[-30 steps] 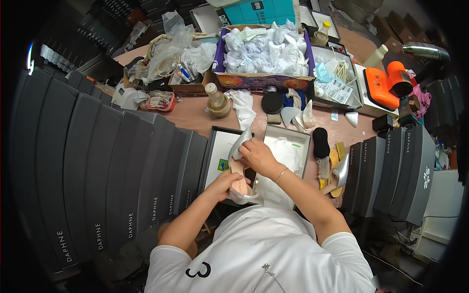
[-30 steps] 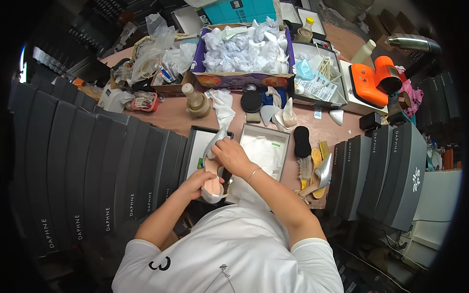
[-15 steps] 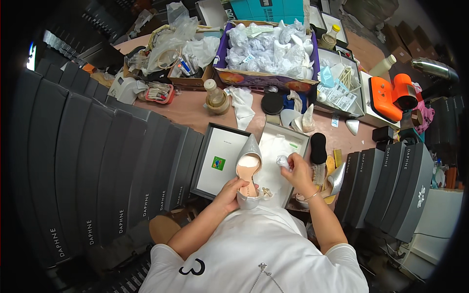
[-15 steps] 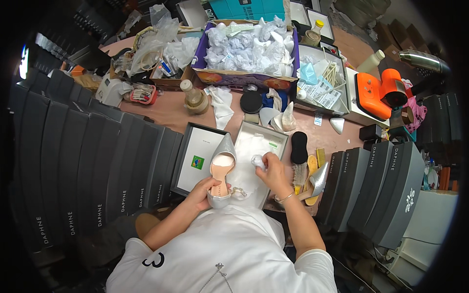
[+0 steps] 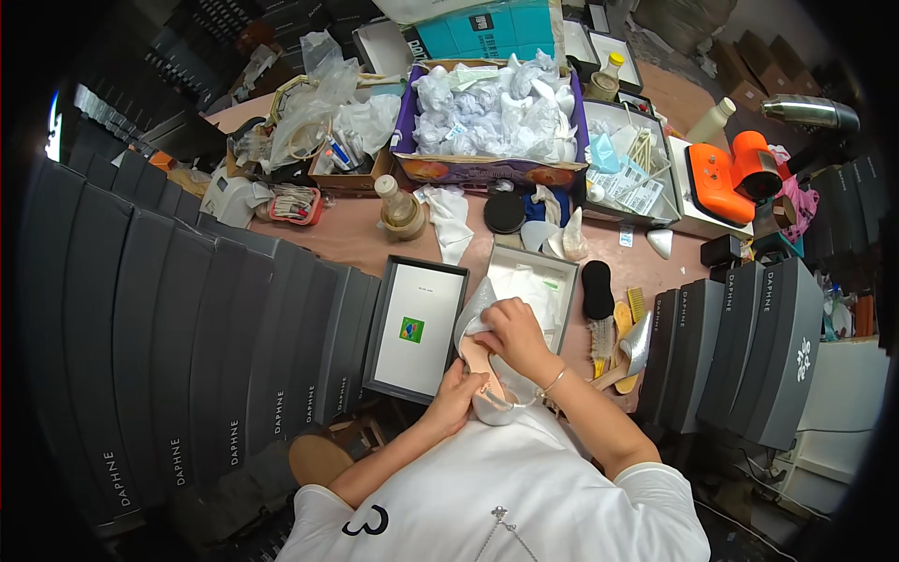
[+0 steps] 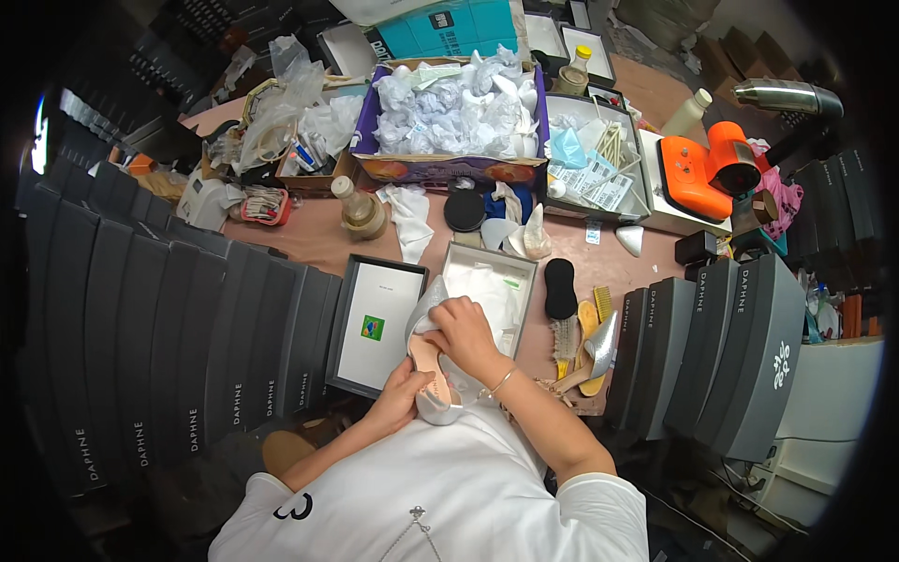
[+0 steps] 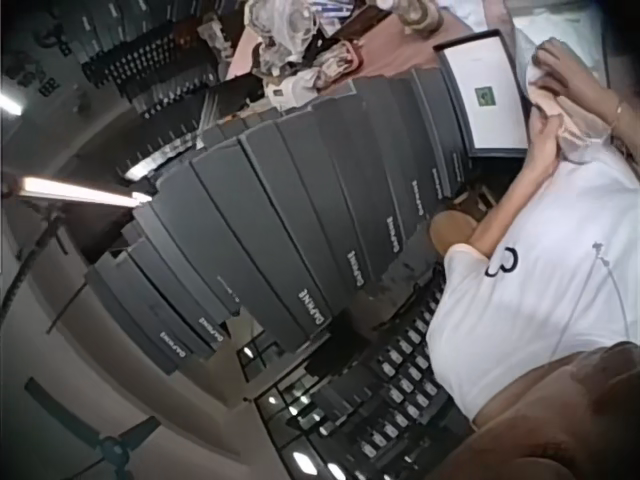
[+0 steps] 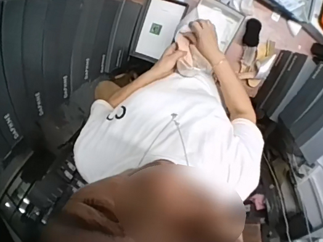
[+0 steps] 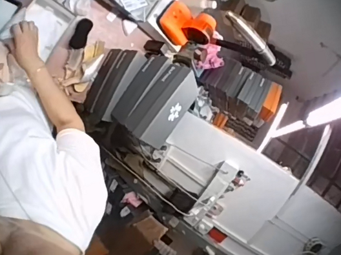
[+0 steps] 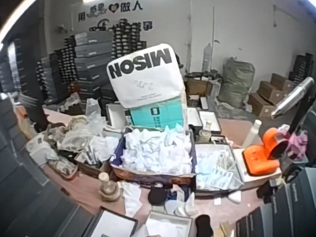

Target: Wrap shoes in tissue paper and place them into shoe boxes for shipping.

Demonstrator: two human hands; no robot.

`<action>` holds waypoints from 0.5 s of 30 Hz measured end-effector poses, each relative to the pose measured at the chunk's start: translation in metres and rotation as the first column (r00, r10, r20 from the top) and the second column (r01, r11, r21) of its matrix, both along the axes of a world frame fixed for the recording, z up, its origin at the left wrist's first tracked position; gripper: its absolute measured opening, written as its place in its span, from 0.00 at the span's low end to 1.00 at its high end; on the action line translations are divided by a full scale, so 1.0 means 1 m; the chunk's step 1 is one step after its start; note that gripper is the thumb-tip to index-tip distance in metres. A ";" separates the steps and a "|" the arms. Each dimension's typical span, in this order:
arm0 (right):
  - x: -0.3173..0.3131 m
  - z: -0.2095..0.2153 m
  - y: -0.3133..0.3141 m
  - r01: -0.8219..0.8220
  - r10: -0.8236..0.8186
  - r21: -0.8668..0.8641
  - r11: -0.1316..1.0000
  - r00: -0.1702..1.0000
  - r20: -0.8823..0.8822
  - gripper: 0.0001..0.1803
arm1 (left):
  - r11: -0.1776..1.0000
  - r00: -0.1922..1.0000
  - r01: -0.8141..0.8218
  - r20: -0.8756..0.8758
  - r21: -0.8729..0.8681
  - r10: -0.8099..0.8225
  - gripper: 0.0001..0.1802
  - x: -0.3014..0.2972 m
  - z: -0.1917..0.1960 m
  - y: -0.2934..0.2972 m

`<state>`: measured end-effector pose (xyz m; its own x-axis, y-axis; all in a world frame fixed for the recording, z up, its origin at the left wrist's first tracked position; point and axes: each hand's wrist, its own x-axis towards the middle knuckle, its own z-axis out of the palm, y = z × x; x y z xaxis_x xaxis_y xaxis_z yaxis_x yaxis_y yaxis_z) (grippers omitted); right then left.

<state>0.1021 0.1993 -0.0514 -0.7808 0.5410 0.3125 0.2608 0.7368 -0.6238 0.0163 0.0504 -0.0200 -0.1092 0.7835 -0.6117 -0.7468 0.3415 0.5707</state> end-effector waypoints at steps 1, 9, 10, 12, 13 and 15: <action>-0.001 0.003 0.000 0.076 -0.080 -0.057 0.995 0.995 -0.067 0.24 | 1.000 0.999 0.018 -0.035 0.012 -0.017 0.25 0.001 0.003 -0.002; 0.026 0.026 -0.002 0.103 -0.150 -0.316 0.943 0.980 -0.129 0.34 | 1.000 0.991 -0.016 -0.137 -0.027 0.012 0.24 -0.023 -0.001 0.001; 0.051 0.029 -0.002 0.182 -0.217 -0.297 0.937 0.972 -0.090 0.32 | 0.998 0.989 -0.060 -0.138 -0.036 0.055 0.22 -0.036 -0.012 0.003; 0.114 0.023 -0.005 0.342 -0.311 -0.157 0.927 0.931 0.189 0.22 | 0.980 0.988 -0.154 -0.045 -0.126 0.149 0.19 -0.067 -0.056 -0.003; 0.153 0.003 -0.008 0.389 -0.354 -0.086 0.917 0.895 0.270 0.22 | 0.963 0.975 -0.198 0.062 -0.183 0.212 0.19 -0.080 -0.084 -0.007; 0.199 0.004 -0.013 0.450 -0.373 0.067 0.891 0.638 0.674 0.27 | 0.986 0.986 -0.104 0.113 -0.134 0.119 0.19 -0.106 -0.143 -0.028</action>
<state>0.3015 0.1861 -0.0472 -0.4499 0.8542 -0.2606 0.8878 0.3963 -0.2338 -0.0901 0.0220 -0.1635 -0.1114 0.6854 -0.7196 -0.8445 0.3163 0.4321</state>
